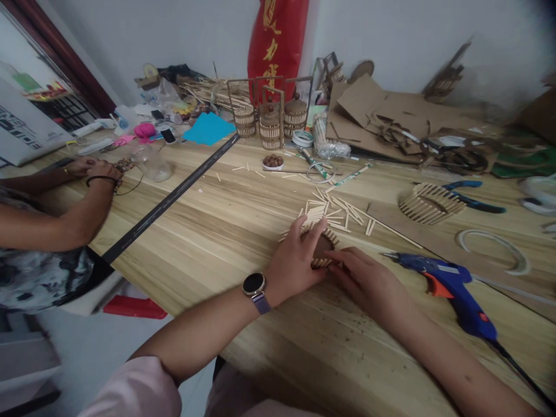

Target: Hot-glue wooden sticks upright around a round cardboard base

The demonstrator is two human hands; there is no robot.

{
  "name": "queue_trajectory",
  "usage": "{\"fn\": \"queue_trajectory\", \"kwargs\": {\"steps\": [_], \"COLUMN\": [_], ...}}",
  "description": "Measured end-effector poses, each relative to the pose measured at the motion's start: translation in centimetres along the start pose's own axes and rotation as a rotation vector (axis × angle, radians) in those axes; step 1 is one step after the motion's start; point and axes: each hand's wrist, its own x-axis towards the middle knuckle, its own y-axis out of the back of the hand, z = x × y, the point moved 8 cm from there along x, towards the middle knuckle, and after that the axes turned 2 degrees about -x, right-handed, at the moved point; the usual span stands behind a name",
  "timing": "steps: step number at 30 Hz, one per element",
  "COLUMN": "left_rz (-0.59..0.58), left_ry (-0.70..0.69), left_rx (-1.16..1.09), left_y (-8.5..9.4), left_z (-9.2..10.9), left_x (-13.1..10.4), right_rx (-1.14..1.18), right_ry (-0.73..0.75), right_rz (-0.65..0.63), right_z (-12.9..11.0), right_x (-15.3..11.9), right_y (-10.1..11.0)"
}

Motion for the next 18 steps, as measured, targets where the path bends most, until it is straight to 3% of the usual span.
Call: {"fn": "queue_trajectory", "kwargs": {"steps": [9, 18], "left_rz": [-0.018, -0.052], "left_ry": [-0.003, -0.031], "left_rx": [-0.026, -0.042], "left_y": [0.04, 0.0], "left_z": [-0.1, -0.11], "left_x": [0.19, 0.38], "right_rx": [-0.072, 0.002], "right_ry": [0.059, 0.078], "right_rz": [-0.018, -0.011], "right_z": [-0.7, -0.44], "right_x": [0.55, 0.9], "right_y": [0.05, 0.14]}}
